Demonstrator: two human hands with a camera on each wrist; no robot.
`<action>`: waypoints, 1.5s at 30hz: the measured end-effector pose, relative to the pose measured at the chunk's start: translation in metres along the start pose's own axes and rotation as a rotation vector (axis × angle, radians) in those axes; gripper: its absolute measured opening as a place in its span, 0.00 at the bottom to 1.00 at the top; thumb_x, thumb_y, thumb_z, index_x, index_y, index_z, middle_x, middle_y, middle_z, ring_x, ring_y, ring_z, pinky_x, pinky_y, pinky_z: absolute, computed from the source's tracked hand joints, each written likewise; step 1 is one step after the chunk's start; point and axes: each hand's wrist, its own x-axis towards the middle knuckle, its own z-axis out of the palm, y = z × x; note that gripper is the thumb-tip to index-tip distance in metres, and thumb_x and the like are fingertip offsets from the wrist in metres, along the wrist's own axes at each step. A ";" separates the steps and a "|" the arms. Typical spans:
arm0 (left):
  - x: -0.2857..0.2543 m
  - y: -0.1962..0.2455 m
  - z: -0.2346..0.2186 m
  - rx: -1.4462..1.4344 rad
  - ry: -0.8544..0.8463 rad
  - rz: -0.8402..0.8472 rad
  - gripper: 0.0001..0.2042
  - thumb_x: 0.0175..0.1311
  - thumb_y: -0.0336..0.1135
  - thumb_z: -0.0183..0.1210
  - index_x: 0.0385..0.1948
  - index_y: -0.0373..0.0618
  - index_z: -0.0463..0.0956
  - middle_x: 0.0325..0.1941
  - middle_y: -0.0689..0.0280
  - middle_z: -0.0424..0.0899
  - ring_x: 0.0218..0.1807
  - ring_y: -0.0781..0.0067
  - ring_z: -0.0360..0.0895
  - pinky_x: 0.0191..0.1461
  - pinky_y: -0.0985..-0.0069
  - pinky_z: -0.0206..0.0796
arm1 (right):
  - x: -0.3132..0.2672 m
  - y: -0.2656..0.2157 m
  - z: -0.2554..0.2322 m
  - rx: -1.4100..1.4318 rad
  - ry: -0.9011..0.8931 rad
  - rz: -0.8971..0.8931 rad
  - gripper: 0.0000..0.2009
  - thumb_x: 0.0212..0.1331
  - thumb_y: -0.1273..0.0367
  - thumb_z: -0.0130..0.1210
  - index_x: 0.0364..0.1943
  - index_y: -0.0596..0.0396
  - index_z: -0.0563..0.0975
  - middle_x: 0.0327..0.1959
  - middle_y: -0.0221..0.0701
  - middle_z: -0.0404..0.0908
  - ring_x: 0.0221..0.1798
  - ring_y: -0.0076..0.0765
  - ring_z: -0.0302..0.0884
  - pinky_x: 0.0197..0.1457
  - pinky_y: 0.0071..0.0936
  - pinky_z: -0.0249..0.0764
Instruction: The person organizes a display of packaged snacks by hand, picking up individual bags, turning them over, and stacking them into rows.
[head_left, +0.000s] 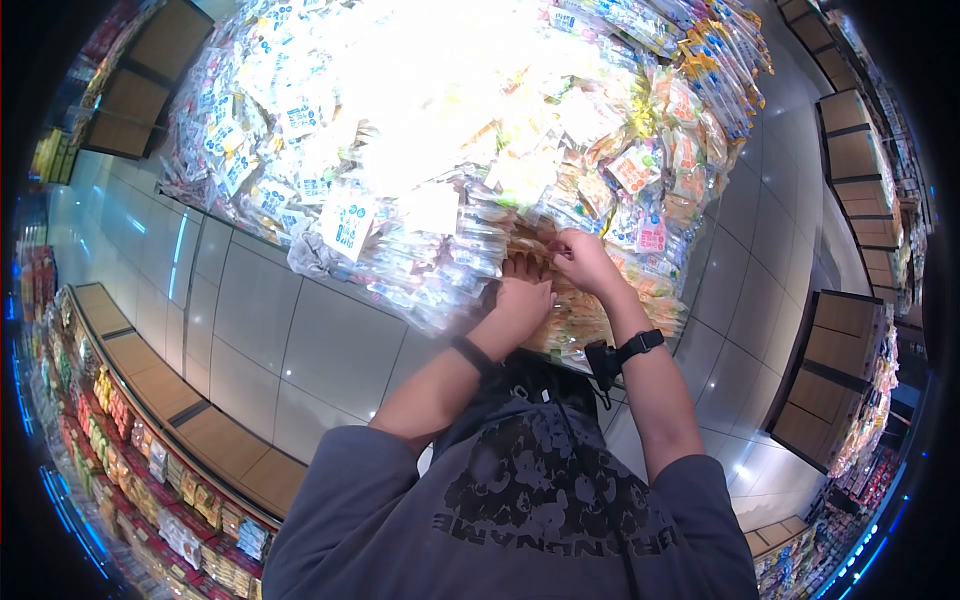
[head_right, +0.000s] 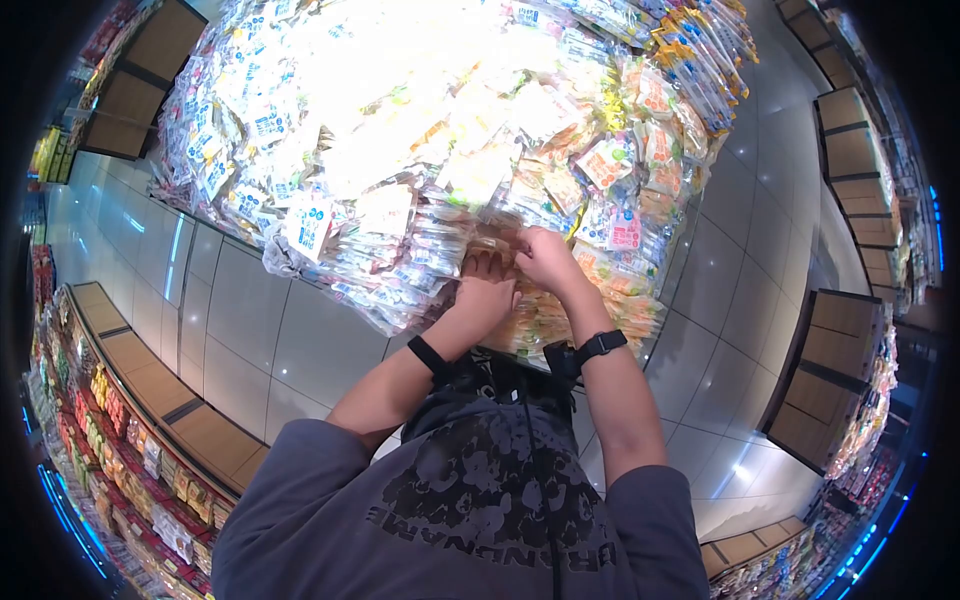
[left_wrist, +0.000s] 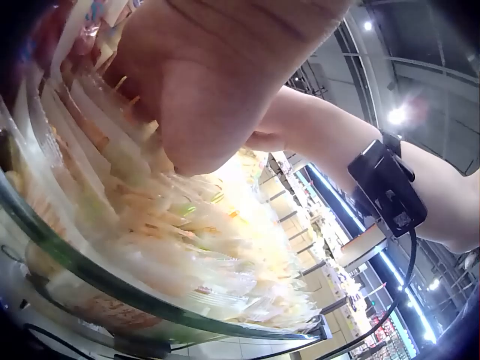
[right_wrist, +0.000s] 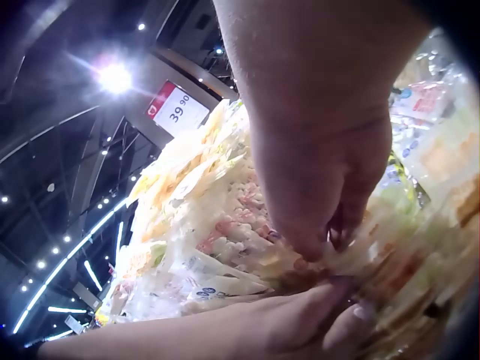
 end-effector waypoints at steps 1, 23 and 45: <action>0.000 0.000 0.000 0.029 0.015 0.007 0.26 0.62 0.54 0.59 0.55 0.44 0.78 0.63 0.51 0.74 0.65 0.49 0.66 0.70 0.51 0.53 | 0.000 0.000 0.000 -0.004 -0.041 -0.092 0.14 0.61 0.75 0.55 0.50 0.59 0.84 0.39 0.43 0.87 0.42 0.41 0.87 0.47 0.36 0.79; 0.030 0.008 -0.012 -0.249 0.477 -0.085 0.13 0.64 0.29 0.50 0.46 0.30 0.73 0.60 0.45 0.73 0.58 0.47 0.73 0.60 0.64 0.71 | 0.000 0.008 -0.025 -0.095 -0.240 -0.113 0.09 0.60 0.69 0.56 0.38 0.60 0.82 0.37 0.47 0.85 0.37 0.53 0.83 0.43 0.41 0.78; 0.036 0.003 -0.017 -0.083 -0.183 -0.160 0.32 0.62 0.48 0.56 0.64 0.36 0.67 0.68 0.47 0.69 0.71 0.49 0.64 0.72 0.53 0.55 | -0.022 0.029 -0.058 0.334 0.546 0.178 0.15 0.67 0.68 0.58 0.54 0.58 0.82 0.25 0.37 0.81 0.31 0.26 0.83 0.37 0.26 0.75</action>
